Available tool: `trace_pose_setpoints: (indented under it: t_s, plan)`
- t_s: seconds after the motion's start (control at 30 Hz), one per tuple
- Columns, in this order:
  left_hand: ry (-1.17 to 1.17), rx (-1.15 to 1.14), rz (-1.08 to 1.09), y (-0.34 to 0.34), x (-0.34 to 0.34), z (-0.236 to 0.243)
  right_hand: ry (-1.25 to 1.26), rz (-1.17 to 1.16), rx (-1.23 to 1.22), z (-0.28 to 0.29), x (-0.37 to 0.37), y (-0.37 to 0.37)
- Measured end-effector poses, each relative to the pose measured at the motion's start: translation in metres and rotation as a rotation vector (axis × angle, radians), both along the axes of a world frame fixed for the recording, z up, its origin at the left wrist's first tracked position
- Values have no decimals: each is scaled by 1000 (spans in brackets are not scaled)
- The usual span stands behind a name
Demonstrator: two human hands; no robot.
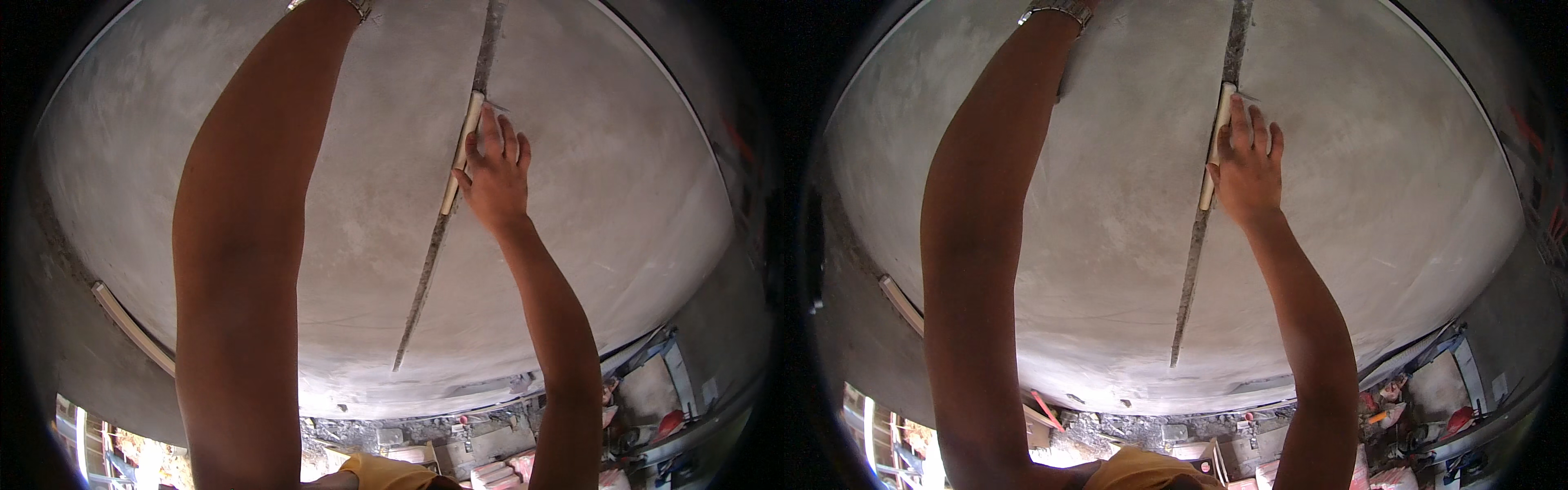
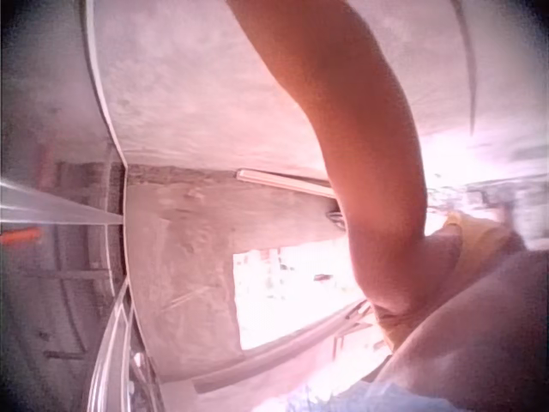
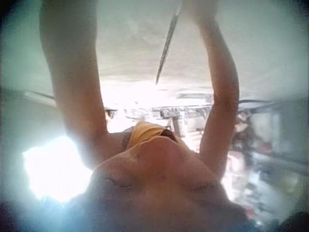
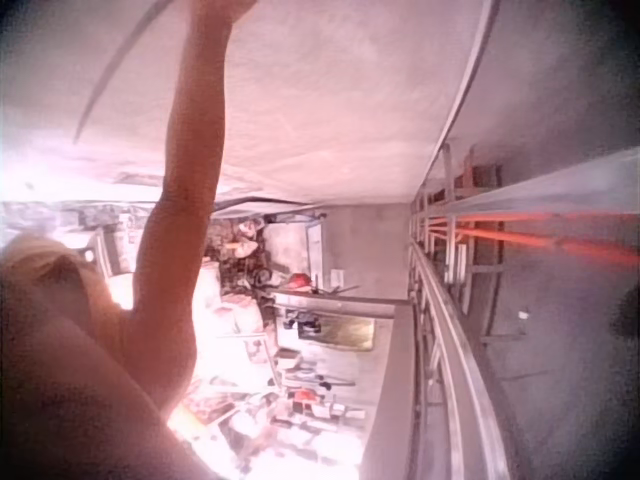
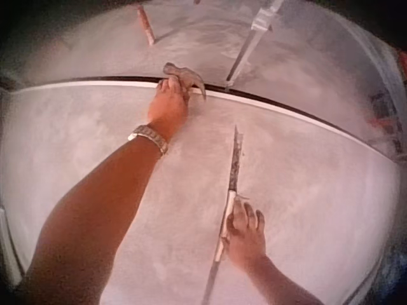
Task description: The person uses a hammer and a white plastic pipe to secure a long metal strip to a concrete ceiling. They repeatedly position the pipe against the strip and strike it with the hammer to drive fasteners into the ceiling surface.
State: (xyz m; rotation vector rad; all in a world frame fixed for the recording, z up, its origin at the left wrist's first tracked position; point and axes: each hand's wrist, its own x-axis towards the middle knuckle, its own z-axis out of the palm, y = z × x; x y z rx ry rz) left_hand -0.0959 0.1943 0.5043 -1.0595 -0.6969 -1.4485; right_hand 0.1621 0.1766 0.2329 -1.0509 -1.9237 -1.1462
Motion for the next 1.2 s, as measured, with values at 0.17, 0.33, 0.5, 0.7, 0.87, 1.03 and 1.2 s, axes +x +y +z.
trace_pose_setpoints:
  t_s: [0.17,0.33,0.5,0.7,0.87,1.03,1.2]
  plan:
    - [-21,-60,-37,-10,5,-6,-12,-35,-15,3,5,-2]
    - [-55,-72,-49,-13,12,-11,-19,-29,47,8,13,1]
    - [-51,-68,-57,-13,11,-10,-83,-31,36,23,18,-1]
    - [-56,-48,-63,-10,15,-11,-100,8,-19,29,23,-1]
    - [-19,-72,-25,-19,6,-9,-96,47,7,42,11,-3]
    - [-13,-107,-9,-10,9,-9,-99,71,128,51,20,25]
    - [61,-66,32,-14,2,-6,-108,117,96,62,20,17]
